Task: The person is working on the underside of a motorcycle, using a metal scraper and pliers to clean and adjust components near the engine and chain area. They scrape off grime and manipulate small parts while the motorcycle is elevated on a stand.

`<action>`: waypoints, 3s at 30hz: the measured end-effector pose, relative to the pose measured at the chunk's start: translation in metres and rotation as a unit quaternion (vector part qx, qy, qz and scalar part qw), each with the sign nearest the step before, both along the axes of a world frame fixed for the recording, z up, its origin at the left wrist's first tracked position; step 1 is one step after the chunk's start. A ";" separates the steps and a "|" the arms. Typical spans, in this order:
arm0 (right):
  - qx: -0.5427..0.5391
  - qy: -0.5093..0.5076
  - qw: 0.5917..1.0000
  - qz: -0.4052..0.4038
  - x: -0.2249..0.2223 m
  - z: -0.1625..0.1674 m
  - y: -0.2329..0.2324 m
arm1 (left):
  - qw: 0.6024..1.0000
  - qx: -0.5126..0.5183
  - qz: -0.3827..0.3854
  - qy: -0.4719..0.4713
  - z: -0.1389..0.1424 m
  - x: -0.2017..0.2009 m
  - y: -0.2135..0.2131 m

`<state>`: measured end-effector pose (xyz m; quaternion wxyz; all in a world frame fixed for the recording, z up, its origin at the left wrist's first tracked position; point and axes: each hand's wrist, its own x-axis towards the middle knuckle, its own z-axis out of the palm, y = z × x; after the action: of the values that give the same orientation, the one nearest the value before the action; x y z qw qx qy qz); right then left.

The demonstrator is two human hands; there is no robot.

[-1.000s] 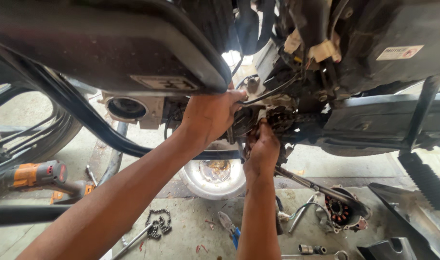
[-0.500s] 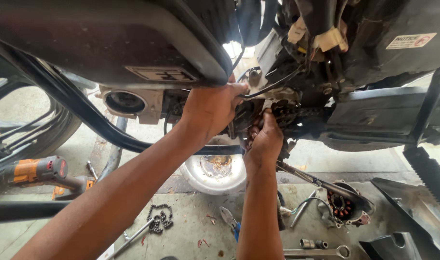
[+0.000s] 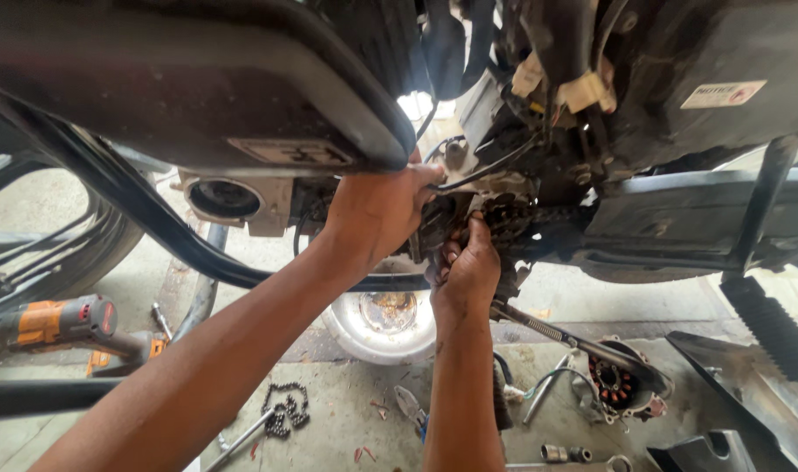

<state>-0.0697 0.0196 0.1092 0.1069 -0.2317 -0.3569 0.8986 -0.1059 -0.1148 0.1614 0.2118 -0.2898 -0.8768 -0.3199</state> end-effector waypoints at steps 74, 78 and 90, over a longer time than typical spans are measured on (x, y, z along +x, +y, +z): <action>0.164 0.154 0.972 -0.069 -0.020 -0.045 0.004 | 0.994 -0.026 0.024 0.107 0.006 0.004 -0.003; 0.127 0.117 0.983 -0.068 -0.019 -0.040 0.001 | 0.998 -0.048 0.027 0.036 0.007 0.003 -0.003; 0.149 0.104 0.983 -0.043 -0.011 -0.041 0.002 | 0.999 -0.026 0.026 0.035 0.012 0.008 -0.003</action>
<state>-0.0811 0.0221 0.0681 0.2154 -0.1340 -0.4630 0.8493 -0.0974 -0.1183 0.1730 0.2431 -0.2836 -0.8839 -0.2814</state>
